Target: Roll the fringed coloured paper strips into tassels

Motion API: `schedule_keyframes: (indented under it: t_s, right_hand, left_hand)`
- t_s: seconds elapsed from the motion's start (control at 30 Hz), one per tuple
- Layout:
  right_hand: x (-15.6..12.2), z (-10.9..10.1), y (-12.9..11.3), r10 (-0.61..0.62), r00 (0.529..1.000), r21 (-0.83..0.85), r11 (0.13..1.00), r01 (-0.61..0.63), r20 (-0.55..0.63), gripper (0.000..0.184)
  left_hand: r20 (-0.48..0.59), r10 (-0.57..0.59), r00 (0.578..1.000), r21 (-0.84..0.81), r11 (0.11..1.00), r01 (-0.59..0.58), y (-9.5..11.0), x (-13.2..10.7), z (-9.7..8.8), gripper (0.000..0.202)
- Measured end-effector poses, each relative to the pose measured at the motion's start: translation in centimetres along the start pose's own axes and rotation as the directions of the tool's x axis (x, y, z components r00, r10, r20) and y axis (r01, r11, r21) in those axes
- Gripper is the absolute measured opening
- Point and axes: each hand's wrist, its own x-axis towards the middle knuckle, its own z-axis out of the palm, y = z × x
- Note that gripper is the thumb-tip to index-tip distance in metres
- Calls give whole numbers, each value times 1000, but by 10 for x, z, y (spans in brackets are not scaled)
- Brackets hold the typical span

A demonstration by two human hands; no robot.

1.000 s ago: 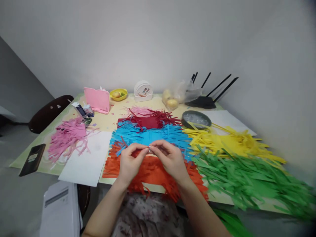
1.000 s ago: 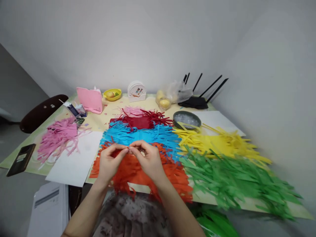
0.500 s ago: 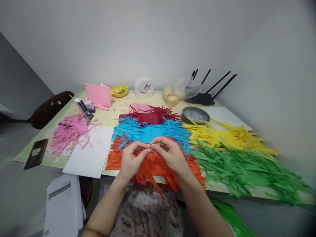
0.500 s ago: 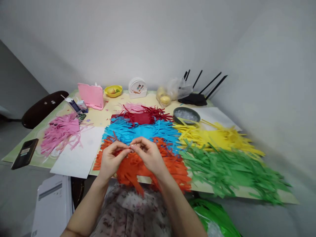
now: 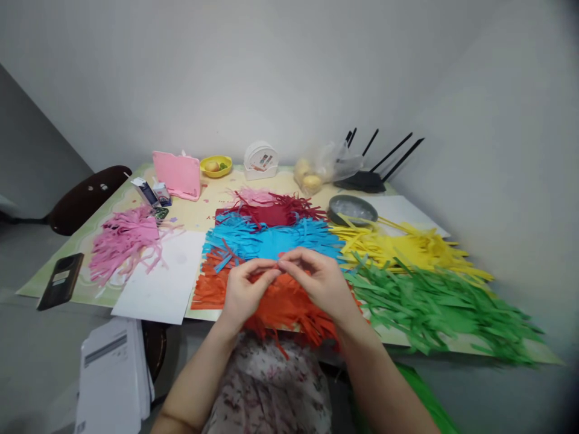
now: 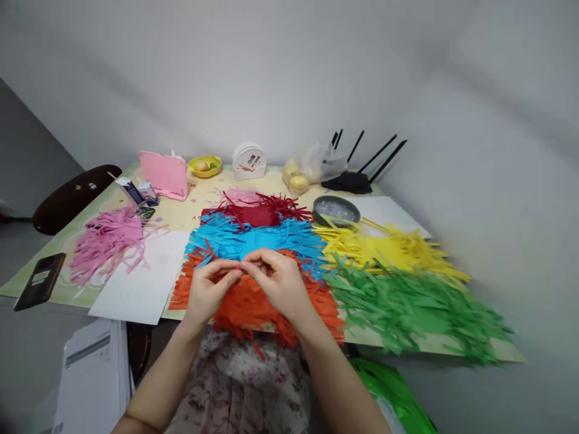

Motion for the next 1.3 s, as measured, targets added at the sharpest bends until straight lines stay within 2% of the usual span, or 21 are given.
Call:
schedule_keyframes:
  t_s: [0.27,0.37,0.43,0.5,0.53,0.57,0.63,0.7,0.73,0.8,0.9,1.03,1.17,1.3]
  right_hand:
    - [4,8,-7,-92,983,-89,993,79,-157,16]
    - [8,21,-9,-138,968,-126,986,113,-209,17]
    - [10,29,-8,-161,966,-140,981,134,-204,18]
    - [9,33,-3,-153,977,-129,983,134,-149,18]
    - [7,33,1,-138,983,-123,985,123,-118,19]
    - [5,32,6,-121,988,-123,986,109,-96,21]
    - [-2,29,20,-87,992,-142,987,74,-91,24]
    - [-8,25,36,-59,992,-176,984,39,-110,25]
    - [-11,25,43,-50,992,-196,980,27,-114,26]
    - [-14,25,56,-52,993,-241,970,26,-103,26]
    - [-19,25,70,-98,995,-317,945,83,-33,25]
    - [-37,18,92,-113,984,-427,889,162,138,24]
    - [-67,7,120,-49,950,-506,837,208,308,22]
    - [-88,1,142,0,907,-561,786,260,422,27]
  left_hand:
    - [-73,-45,996,-88,995,39,-8,4,-10,20]
    - [-118,-35,992,-52,998,29,-17,1,-14,21]
    - [-131,-11,991,28,999,15,-26,1,-28,24]
    - [-174,54,983,247,969,-10,-32,8,-59,26]
    - [-215,112,970,394,919,-18,-32,15,-82,27]
    - [-285,206,936,572,820,-7,-30,25,-108,27]
    - [-389,297,872,675,736,50,-18,52,-164,27]
    - [-444,380,811,755,646,112,-5,87,-212,26]
    - [-451,408,794,790,597,142,0,105,-229,25]
    - [-419,421,805,848,498,181,1,140,-247,22]
    - [-323,367,872,913,364,184,-20,181,-242,19]
    - [-204,227,952,960,234,150,-60,208,-221,18]
    - [-150,119,982,977,167,129,-78,213,-214,27]
    - [-149,120,982,983,130,133,-69,193,-226,29]
